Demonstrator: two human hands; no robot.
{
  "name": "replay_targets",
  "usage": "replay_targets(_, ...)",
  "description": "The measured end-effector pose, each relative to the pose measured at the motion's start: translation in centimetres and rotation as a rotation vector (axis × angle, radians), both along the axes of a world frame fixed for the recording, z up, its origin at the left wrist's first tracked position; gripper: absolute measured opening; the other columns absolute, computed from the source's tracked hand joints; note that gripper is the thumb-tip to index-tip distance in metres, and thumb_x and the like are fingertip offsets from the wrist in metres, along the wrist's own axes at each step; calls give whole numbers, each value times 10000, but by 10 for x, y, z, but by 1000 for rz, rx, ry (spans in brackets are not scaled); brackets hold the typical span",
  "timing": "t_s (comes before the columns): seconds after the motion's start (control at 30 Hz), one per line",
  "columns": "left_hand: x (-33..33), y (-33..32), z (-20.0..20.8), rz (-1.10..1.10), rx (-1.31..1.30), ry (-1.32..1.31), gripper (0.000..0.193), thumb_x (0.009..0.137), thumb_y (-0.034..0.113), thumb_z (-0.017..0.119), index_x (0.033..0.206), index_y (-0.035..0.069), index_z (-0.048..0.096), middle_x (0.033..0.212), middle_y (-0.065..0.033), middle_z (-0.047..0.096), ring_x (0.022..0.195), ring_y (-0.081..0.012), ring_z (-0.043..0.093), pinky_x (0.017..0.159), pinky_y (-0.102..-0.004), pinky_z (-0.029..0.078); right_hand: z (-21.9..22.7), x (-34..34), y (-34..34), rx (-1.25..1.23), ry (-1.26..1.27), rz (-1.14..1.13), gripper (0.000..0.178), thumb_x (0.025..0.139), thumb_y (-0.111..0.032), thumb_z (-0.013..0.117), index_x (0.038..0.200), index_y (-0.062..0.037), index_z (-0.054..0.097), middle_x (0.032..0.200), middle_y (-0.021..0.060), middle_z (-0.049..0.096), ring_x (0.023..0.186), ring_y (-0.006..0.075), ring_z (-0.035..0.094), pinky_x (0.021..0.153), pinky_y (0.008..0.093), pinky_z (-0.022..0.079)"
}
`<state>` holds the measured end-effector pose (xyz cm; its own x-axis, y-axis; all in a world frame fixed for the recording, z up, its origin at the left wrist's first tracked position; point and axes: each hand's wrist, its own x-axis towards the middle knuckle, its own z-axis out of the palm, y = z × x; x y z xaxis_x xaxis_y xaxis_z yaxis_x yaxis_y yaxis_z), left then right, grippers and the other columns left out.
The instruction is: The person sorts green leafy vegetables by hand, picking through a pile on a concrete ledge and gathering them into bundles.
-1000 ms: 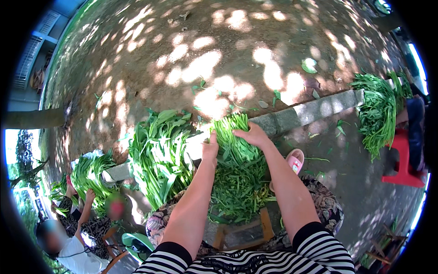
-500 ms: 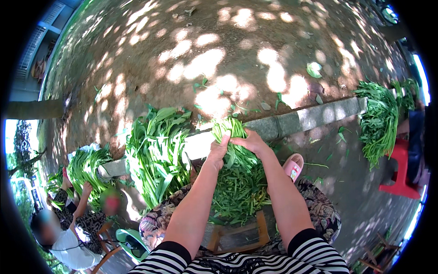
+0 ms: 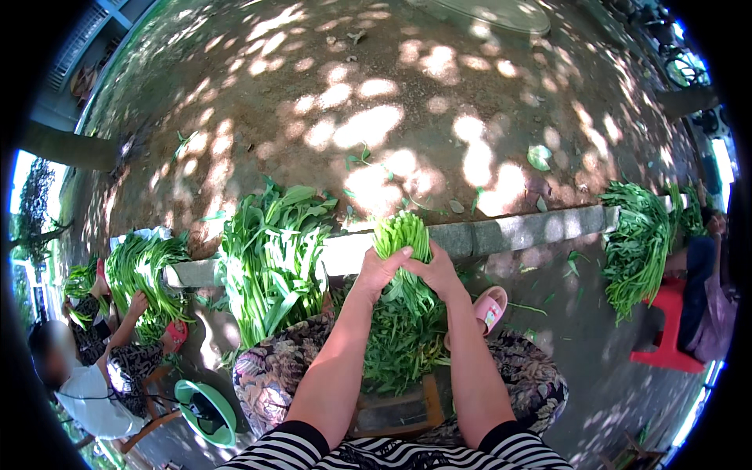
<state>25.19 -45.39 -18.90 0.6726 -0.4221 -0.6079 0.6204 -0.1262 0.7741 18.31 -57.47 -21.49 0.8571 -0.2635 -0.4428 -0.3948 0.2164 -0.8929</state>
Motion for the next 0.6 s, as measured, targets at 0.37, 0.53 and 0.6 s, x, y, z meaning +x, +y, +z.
replay_targets(0.37,-37,-12,127,-208,-588,-350,677,617,70,752,1207,20,424,1096,-55,540,1005,-145,502,881,-307,425,165,-49,-15,-492,-400,-100,726,609,-201,744,1234,-18,421,1086,116,570,984,180,538,853,321,425)
replay_targets(0.53,-64,-37,167,-356,-662,-376,566,638,34,733,1143,18,481,1048,-34,553,923,-126,527,820,-266,440,231,-83,-35,-508,-250,-63,656,633,-194,722,1201,-23,440,1002,115,604,887,184,573,793,304,449)
replay_targets(0.6,-75,-47,161,-344,-693,-342,580,636,81,743,1146,17,474,1047,-46,549,941,-127,519,836,-270,430,224,-98,-46,-599,-369,-101,684,637,-250,728,1214,-34,428,991,113,605,892,197,573,802,318,445)
